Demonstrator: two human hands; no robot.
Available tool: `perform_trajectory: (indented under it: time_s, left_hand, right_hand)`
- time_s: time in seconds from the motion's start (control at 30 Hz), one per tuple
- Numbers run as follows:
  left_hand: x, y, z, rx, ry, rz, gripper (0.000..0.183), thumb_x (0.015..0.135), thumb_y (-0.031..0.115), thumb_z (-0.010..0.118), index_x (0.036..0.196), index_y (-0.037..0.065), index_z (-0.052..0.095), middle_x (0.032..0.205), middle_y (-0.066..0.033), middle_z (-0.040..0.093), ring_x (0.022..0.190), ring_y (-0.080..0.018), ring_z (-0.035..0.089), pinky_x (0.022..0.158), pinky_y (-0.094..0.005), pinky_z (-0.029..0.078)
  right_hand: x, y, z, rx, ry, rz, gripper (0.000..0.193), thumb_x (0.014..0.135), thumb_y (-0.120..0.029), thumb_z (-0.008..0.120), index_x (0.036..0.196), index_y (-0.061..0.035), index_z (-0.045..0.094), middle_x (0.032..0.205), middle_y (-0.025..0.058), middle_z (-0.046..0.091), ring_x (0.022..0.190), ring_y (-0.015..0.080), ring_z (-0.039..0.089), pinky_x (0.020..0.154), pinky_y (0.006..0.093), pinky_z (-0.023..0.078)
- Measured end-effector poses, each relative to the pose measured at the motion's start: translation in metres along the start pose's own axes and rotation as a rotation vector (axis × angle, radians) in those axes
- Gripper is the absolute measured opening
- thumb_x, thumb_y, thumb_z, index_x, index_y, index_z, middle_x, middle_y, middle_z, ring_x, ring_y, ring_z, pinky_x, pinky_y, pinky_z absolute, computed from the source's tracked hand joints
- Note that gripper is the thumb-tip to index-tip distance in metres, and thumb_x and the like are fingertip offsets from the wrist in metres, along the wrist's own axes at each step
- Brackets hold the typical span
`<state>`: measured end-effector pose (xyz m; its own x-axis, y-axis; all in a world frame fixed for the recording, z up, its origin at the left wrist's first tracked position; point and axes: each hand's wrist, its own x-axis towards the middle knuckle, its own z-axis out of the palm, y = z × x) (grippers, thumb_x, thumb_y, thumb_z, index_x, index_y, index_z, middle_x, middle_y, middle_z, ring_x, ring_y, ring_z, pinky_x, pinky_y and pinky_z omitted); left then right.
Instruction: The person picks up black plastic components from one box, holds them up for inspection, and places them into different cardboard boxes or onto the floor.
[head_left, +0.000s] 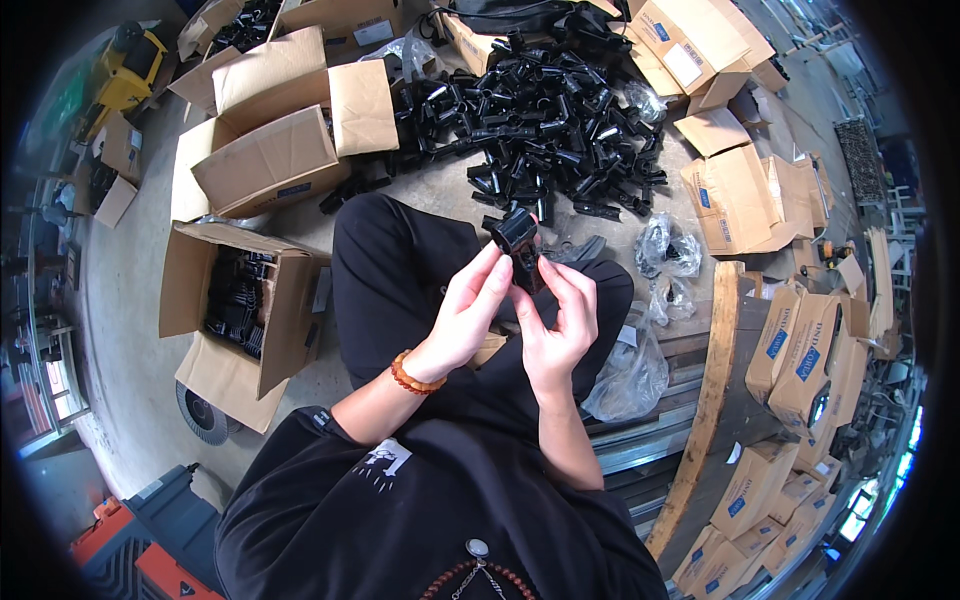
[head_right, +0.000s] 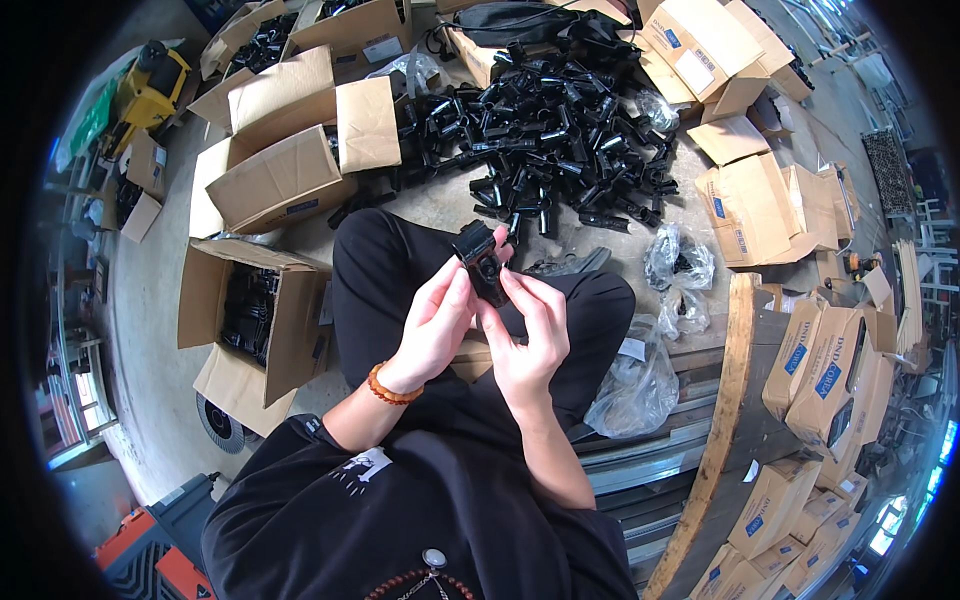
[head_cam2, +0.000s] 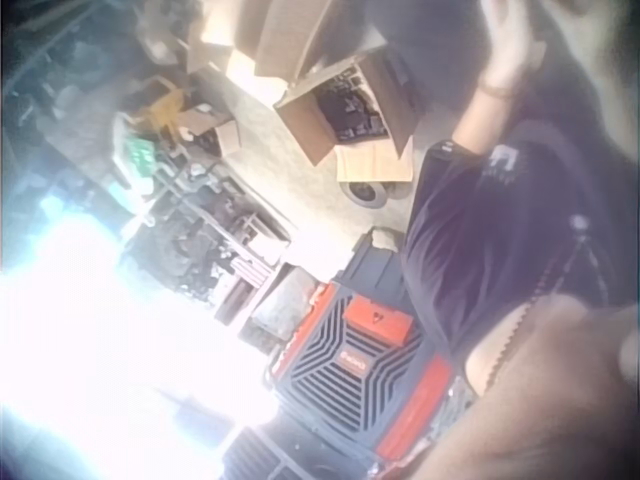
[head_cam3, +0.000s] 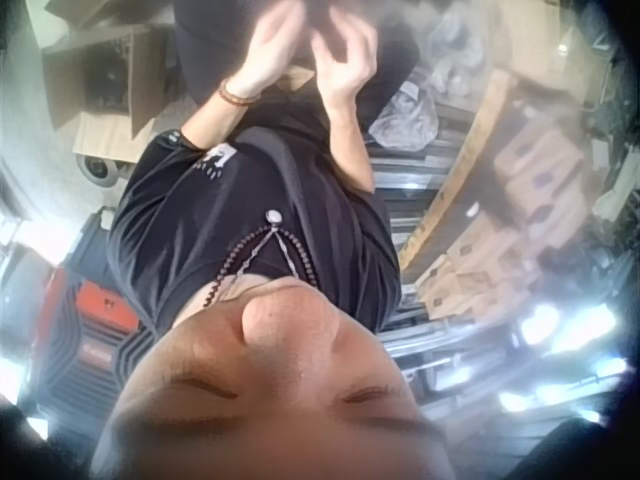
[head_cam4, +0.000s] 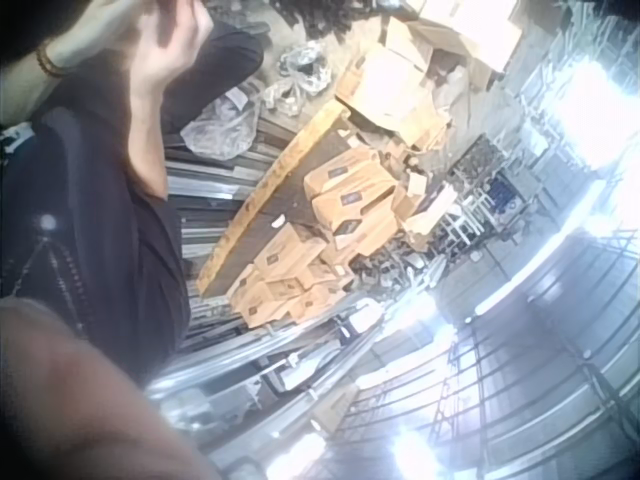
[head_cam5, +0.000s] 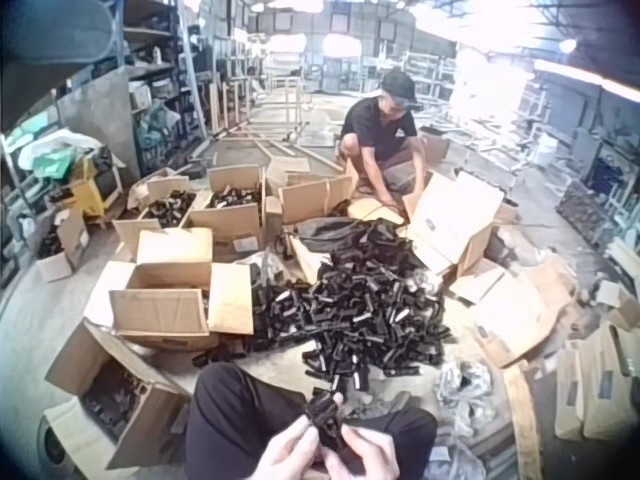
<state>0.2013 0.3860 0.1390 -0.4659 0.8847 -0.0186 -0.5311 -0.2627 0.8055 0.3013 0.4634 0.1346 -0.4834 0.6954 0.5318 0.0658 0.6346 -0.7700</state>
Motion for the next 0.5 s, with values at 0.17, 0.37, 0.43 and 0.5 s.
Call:
perform_trajectory:
  time_s: [0.17, 0.37, 0.43, 0.5]
  left_hand:
    - [-0.0005, 0.0001, 0.0017, -0.057, -0.014, 0.011, 0.048, 0.106, 0.018, 0.04, 0.15, 0.003, 0.031, 0.138, -0.006, 0.051, 0.119, -0.0093, 0.05, 0.097, -0.0256, 0.044]
    - [-0.0004, 0.0047, 0.0034, -0.003, -0.076, 0.101, 0.051, 0.103, 0.01, 0.043, 0.151, 0.0, 0.028, 0.149, -0.0109, 0.042, 0.135, -0.0173, 0.042, 0.111, -0.0336, 0.036]
    - [0.0009, 0.0065, 0.0055, 0.007, -0.058, 0.108, 0.051, 0.103, 0.009, 0.044, 0.15, -0.001, 0.028, 0.15, -0.0127, 0.039, 0.137, -0.0192, 0.04, 0.113, -0.0355, 0.033]
    - [0.0007, 0.0091, 0.0041, -0.011, -0.037, 0.078, 0.051, 0.102, 0.008, 0.045, 0.149, -0.001, 0.029, 0.151, -0.0137, 0.039, 0.138, -0.02, 0.039, 0.114, -0.0356, 0.032]
  right_hand:
    - [0.0023, -0.0058, -0.0003, -0.059, 0.039, -0.073, 0.043, 0.072, 0.001, 0.079, 0.113, 0.0031, 0.066, 0.105, 0.0145, 0.064, 0.095, 0.0252, 0.064, 0.082, 0.0328, 0.054]
    - [0.0051, -0.011, -0.0006, 0.0, 0.062, -0.035, 0.042, 0.07, 0.001, 0.079, 0.11, 0.0017, 0.067, 0.103, 0.0138, 0.065, 0.092, 0.0261, 0.065, 0.079, 0.034, 0.056]
    - [0.0056, -0.0101, 0.0002, 0.043, 0.046, -0.026, 0.042, 0.07, 0.001, 0.079, 0.11, 0.0018, 0.067, 0.102, 0.0134, 0.065, 0.093, 0.0261, 0.065, 0.08, 0.034, 0.055]
    - [0.0058, -0.0096, -0.0012, 0.043, 0.006, -0.009, 0.043, 0.069, 0.0, 0.08, 0.11, 0.0014, 0.067, 0.102, 0.0128, 0.065, 0.094, 0.0266, 0.064, 0.082, 0.0348, 0.054]
